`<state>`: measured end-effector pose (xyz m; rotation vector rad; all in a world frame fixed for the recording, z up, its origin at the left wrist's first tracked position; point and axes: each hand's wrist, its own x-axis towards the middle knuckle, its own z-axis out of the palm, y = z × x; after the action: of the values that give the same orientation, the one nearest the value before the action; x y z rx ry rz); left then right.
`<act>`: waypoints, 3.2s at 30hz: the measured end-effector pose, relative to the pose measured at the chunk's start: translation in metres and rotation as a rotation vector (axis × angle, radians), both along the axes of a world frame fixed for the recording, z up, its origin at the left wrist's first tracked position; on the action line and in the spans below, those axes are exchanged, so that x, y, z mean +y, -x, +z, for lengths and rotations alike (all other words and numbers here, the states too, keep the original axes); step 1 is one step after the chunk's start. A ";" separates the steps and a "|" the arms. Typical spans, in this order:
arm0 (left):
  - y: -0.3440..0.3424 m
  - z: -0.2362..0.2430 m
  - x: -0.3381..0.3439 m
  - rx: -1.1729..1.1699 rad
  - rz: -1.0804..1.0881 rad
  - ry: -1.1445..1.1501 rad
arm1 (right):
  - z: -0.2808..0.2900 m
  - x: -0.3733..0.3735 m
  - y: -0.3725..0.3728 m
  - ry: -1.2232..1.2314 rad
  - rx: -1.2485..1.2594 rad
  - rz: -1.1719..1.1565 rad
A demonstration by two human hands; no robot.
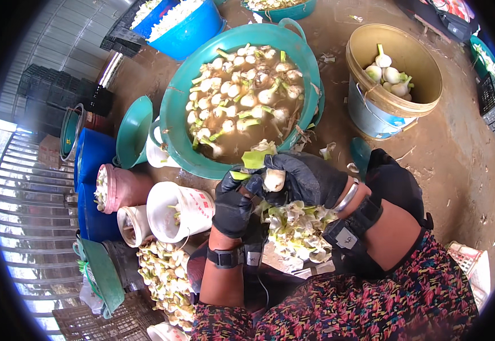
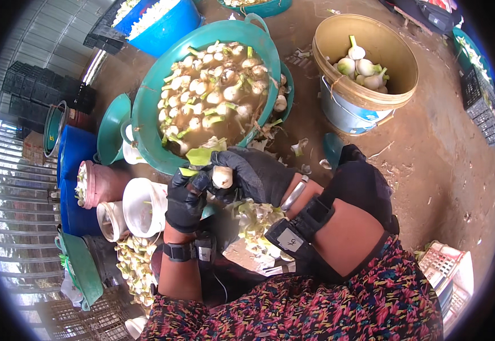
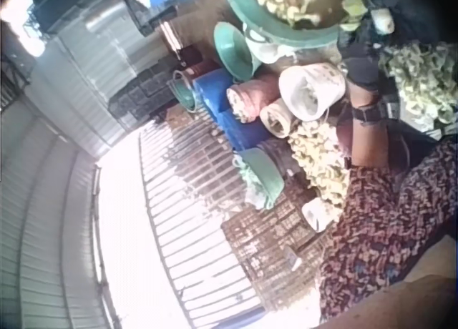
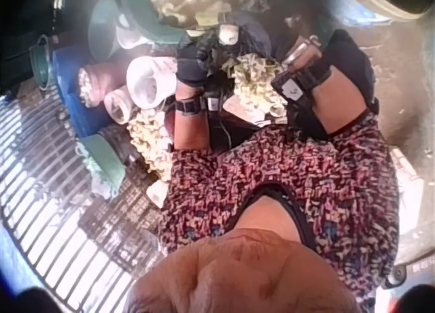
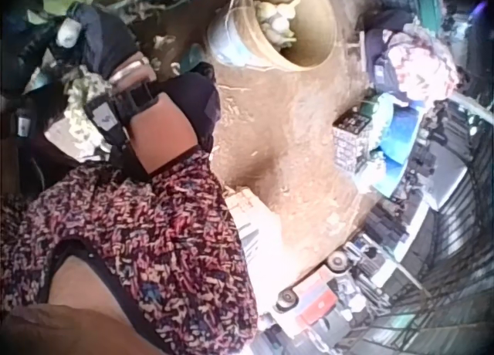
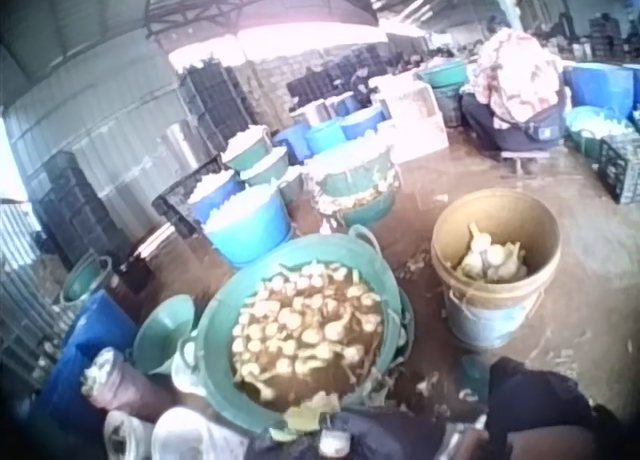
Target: Peel and clean green onions/scallions by hand and place them in containers.
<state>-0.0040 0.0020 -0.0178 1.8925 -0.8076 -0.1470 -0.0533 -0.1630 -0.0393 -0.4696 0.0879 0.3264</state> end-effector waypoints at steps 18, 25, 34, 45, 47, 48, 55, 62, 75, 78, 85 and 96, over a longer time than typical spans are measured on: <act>-0.013 -0.010 0.016 0.759 0.143 0.455 | 0.013 -0.001 0.010 1.416 -0.420 -0.102; -0.027 -0.001 0.038 0.394 0.137 0.311 | 0.002 -0.008 0.000 1.754 -0.354 -0.324; -0.114 0.066 0.211 -0.211 0.622 -0.943 | 0.007 0.005 0.001 1.730 -0.354 0.024; -0.199 -0.039 0.019 -0.375 -0.200 -1.620 | 0.003 0.005 -0.002 1.722 -0.361 -0.089; -0.211 -0.056 0.008 -0.469 -0.279 -1.707 | -0.005 -0.004 0.000 1.718 -0.349 -0.162; -0.216 -0.059 0.011 -0.389 -0.289 -1.711 | -0.004 -0.006 0.000 1.691 -0.323 -0.134; -0.230 -0.057 0.037 0.009 -0.306 -1.781 | 0.011 -0.008 -0.005 1.616 -0.288 -0.111; -0.090 0.044 0.015 0.258 -0.228 -0.491 | -0.002 0.008 -0.013 1.308 -0.484 -0.553; -0.013 0.009 0.010 0.545 0.198 0.213 | 0.001 0.031 -0.001 0.956 -0.397 -0.460; -0.014 0.007 0.007 0.550 0.209 0.170 | -0.006 0.033 0.000 0.583 -0.220 -0.367; -0.013 0.009 0.011 0.138 0.061 -0.035 | -0.002 0.025 0.001 0.419 -0.176 -0.341; -0.025 -0.009 0.017 -0.089 0.041 -0.114 | -0.004 0.009 0.005 0.367 -0.273 0.112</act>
<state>0.0208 0.0186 -0.0271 2.0333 -0.8354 -0.0854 -0.0587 -0.1538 -0.0435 -0.8809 -0.1480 0.3542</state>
